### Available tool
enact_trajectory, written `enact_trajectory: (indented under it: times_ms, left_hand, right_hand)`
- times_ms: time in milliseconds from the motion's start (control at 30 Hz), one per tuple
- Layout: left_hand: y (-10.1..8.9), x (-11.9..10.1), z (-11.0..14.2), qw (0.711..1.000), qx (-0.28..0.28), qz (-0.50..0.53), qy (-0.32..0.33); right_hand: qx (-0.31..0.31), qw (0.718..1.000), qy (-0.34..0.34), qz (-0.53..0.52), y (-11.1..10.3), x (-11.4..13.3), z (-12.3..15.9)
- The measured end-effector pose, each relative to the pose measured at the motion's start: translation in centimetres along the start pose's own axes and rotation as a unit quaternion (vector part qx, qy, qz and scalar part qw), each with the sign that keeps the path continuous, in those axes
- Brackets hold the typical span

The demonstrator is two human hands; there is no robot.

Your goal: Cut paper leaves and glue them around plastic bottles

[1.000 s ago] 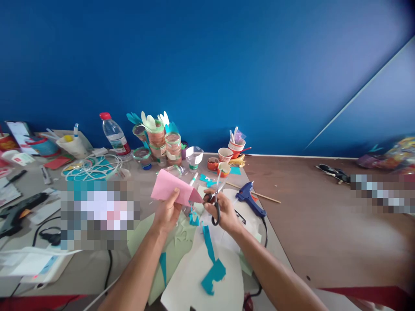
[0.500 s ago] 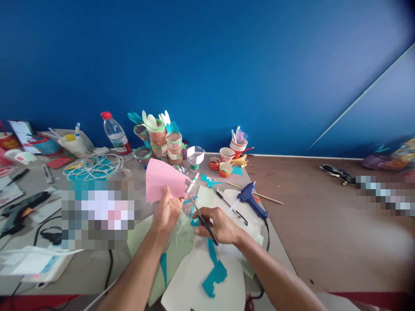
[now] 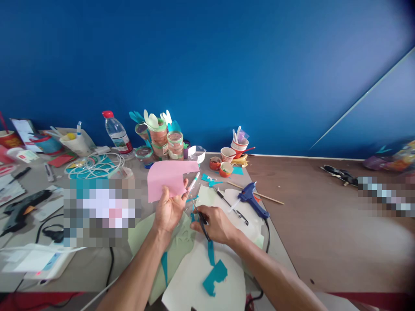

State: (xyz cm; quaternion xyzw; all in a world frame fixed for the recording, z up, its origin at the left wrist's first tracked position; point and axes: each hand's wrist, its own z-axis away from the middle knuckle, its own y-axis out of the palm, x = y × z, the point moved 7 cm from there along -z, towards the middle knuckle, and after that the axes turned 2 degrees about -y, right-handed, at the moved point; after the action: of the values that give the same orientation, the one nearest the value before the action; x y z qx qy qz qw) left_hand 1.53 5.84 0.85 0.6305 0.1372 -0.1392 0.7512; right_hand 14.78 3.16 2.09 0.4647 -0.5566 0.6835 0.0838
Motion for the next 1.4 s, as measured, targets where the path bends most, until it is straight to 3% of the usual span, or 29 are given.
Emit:
enact_trajectory:
  times_ms: [300, 433, 1000, 1400]
  left_hand:
    - [0.0, -0.8, 0.0, 1.000, -0.014, 0.009, -0.007]
    - [0.2, -0.1, 0.0, 1.000, -0.003, -0.010, -0.012]
    - [0.6, 3.7, 1.1, 0.980, 0.017, -0.066, -0.186]
    - [1.2, 4.1, 1.6, 0.978, 0.039, -0.119, -0.165]
  right_hand:
    - [0.025, 0.999, 0.007, 0.028, -0.3, 0.5, 0.3]
    - [0.004, 1.000, -0.002, 0.015, -0.2, 0.4, 0.1]
    - [-0.110, 0.992, -0.006, 0.056, -0.4, 0.0, -0.1]
    - [-0.127, 0.992, 0.018, -0.018, -0.6, -0.6, -0.2]
